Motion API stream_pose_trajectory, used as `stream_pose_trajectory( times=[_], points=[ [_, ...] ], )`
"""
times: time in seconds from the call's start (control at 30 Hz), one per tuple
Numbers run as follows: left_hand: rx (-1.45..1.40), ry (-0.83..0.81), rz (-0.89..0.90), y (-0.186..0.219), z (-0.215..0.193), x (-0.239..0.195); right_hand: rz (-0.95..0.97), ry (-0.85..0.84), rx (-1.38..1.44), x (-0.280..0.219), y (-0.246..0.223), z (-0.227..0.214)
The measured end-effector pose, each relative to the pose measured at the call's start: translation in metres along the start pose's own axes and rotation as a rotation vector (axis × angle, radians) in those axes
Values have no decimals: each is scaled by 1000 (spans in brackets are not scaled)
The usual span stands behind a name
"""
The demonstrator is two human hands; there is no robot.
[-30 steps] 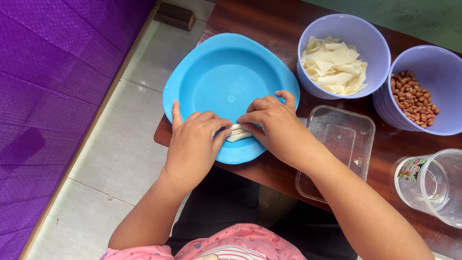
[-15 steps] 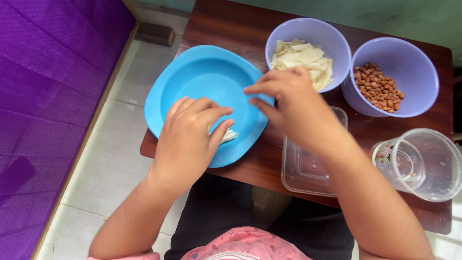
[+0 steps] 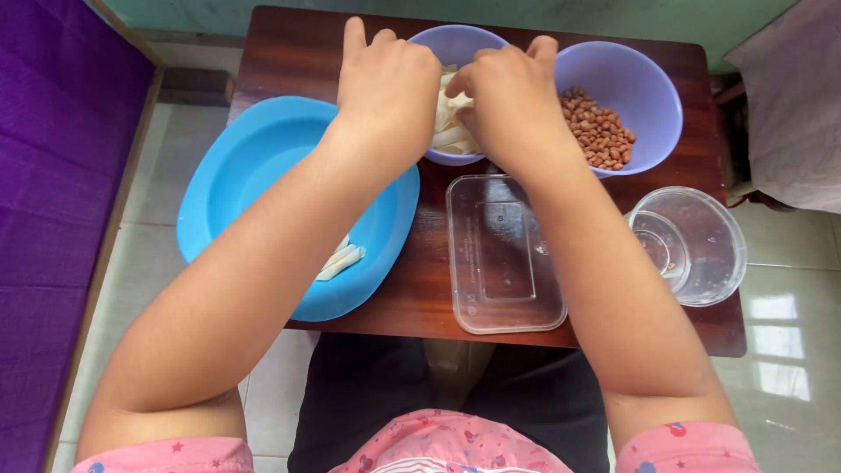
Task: The person sits at a table and repeatedly takes thin white sheets from a bowl, places them on a clear plastic lid, and rolls them into small cylinders. They place the finished rolls into a blue tray and occasionally dip their fingers into a glass of water.
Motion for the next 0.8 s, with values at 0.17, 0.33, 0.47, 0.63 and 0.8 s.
stream_pose_trajectory(
  times=[0.17, 0.33, 0.47, 0.63, 0.8],
  points=[
    [-25, -133, -43, -1, 27, 15, 19, -31, 31, 6, 4, 14],
    [-54, -136, -74, 0, 30, 13, 30, -65, 104, 4, -1, 10],
    [-75, -73, -61, -2, 24, 9, 36, 24, 159, -2, -8, -15],
    [-201, 122, -24, 3, -45, -23, 40, 101, 372, -27, -22, -67],
    [-622, 379, 81, 35, -150, -93, 136, 58, 607, -74, -27, -108]
  ],
)
Point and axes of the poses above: each hand's wrist, its own x-axis towards the middle knuckle, its own z-axis out of the palm, y = z × x, the point moved 10 cm from there along x, towards the middle knuckle, and after that the axes turned 6 degrees about z, right-handed, at the moved point
